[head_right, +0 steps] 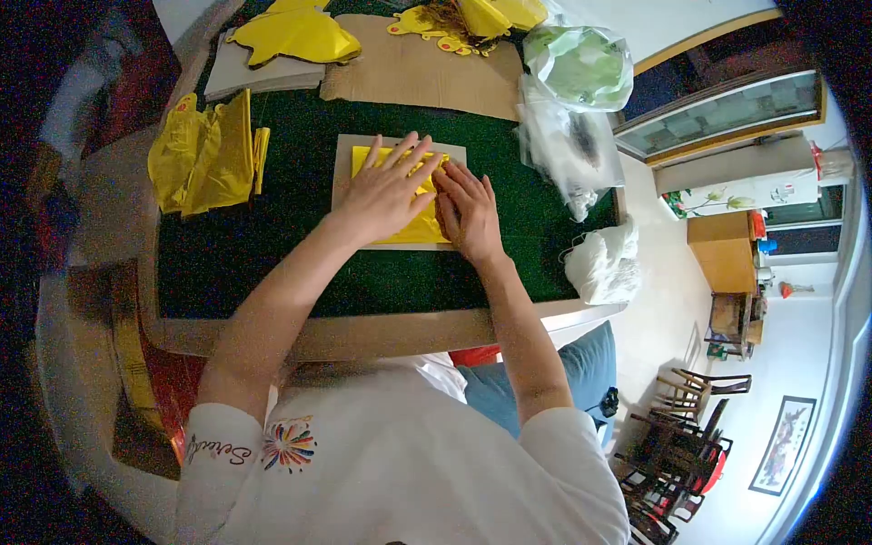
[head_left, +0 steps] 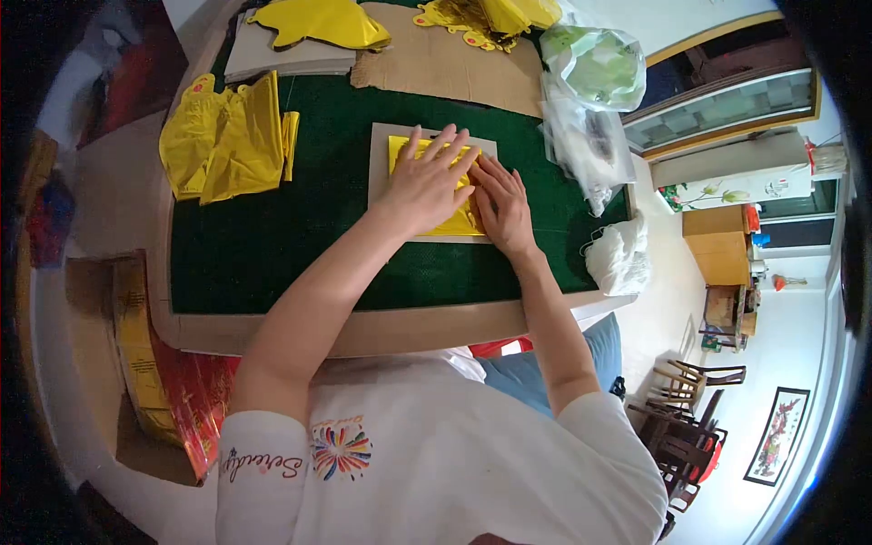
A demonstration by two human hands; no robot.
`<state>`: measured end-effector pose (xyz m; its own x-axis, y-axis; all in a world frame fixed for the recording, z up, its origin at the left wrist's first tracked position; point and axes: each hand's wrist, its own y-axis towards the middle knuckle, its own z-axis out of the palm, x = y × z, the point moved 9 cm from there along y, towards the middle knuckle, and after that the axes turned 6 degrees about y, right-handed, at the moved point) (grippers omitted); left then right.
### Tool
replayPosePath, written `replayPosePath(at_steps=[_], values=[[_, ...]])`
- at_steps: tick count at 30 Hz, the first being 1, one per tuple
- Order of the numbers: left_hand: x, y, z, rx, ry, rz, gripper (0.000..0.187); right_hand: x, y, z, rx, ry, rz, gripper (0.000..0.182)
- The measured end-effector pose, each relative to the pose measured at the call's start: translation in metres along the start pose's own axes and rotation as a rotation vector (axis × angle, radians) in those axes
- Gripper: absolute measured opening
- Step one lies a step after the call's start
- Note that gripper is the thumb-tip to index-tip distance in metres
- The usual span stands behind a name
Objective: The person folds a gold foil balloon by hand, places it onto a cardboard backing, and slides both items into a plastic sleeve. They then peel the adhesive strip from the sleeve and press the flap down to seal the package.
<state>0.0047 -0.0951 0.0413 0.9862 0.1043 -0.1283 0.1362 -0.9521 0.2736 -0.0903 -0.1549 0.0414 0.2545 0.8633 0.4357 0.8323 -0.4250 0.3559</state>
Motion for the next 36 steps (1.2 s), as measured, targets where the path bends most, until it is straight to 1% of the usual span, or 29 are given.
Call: replayPosePath(at_steps=[1, 5, 7, 8, 10, 14, 16, 19, 23, 26, 28, 29, 31, 36], values=[[0.001, 0.002, 0.011, 0.041, -0.050, -0.029, 0.061, 0.000, 0.000, -0.001, -0.012, 0.007, -0.003, 0.034], [0.000, -0.003, 0.024, 0.062, -0.005, -0.017, 0.063, -0.011, 0.000, -0.005, -0.017, 0.111, 0.068, 0.035], [0.001, -0.004, 0.025, 0.053, -0.036, -0.028, 0.064, -0.027, -0.003, -0.017, -0.132, 0.296, 0.162, 0.036], [0.000, -0.004, 0.025, 0.055, -0.032, -0.021, 0.064, -0.032, -0.006, -0.020, -0.139, 0.298, 0.166, 0.036], [0.001, -0.004, 0.023, 0.041, -0.037, -0.022, 0.064, -0.030, -0.009, -0.017, -0.055, 0.086, 0.092, 0.037], [0.000, -0.005, 0.025, 0.021, -0.051, -0.021, 0.062, -0.026, -0.011, -0.014, -0.013, -0.018, 0.047, 0.038], [-0.001, -0.005, 0.022, -0.017, -0.015, -0.010, 0.058, -0.023, -0.011, -0.013, 0.006, -0.067, 0.025, 0.040], [-0.002, -0.006, 0.020, -0.029, -0.019, -0.003, 0.056, -0.025, -0.012, -0.010, 0.026, -0.046, 0.020, 0.045], [-0.002, -0.006, 0.020, -0.031, -0.015, 0.005, 0.056, -0.024, -0.012, -0.010, 0.072, -0.066, 0.035, 0.042], [-0.002, -0.006, 0.018, -0.042, -0.030, 0.004, 0.055, -0.024, -0.012, -0.010, 0.115, -0.056, 0.012, 0.040], [-0.003, -0.006, 0.019, 0.018, -0.021, 0.003, 0.056, -0.022, -0.014, -0.010, 0.173, -0.076, -0.038, 0.040], [-0.002, -0.005, 0.020, 0.017, -0.021, 0.002, 0.056, -0.022, -0.013, -0.012, 0.173, -0.077, -0.039, 0.040], [-0.002, -0.006, 0.017, -0.042, -0.042, 0.001, 0.053, -0.017, -0.013, -0.011, 0.239, -0.086, -0.071, 0.039], [-0.003, -0.005, 0.019, -0.045, -0.034, 0.008, 0.053, -0.019, -0.013, -0.013, 0.281, -0.101, -0.114, 0.038]])
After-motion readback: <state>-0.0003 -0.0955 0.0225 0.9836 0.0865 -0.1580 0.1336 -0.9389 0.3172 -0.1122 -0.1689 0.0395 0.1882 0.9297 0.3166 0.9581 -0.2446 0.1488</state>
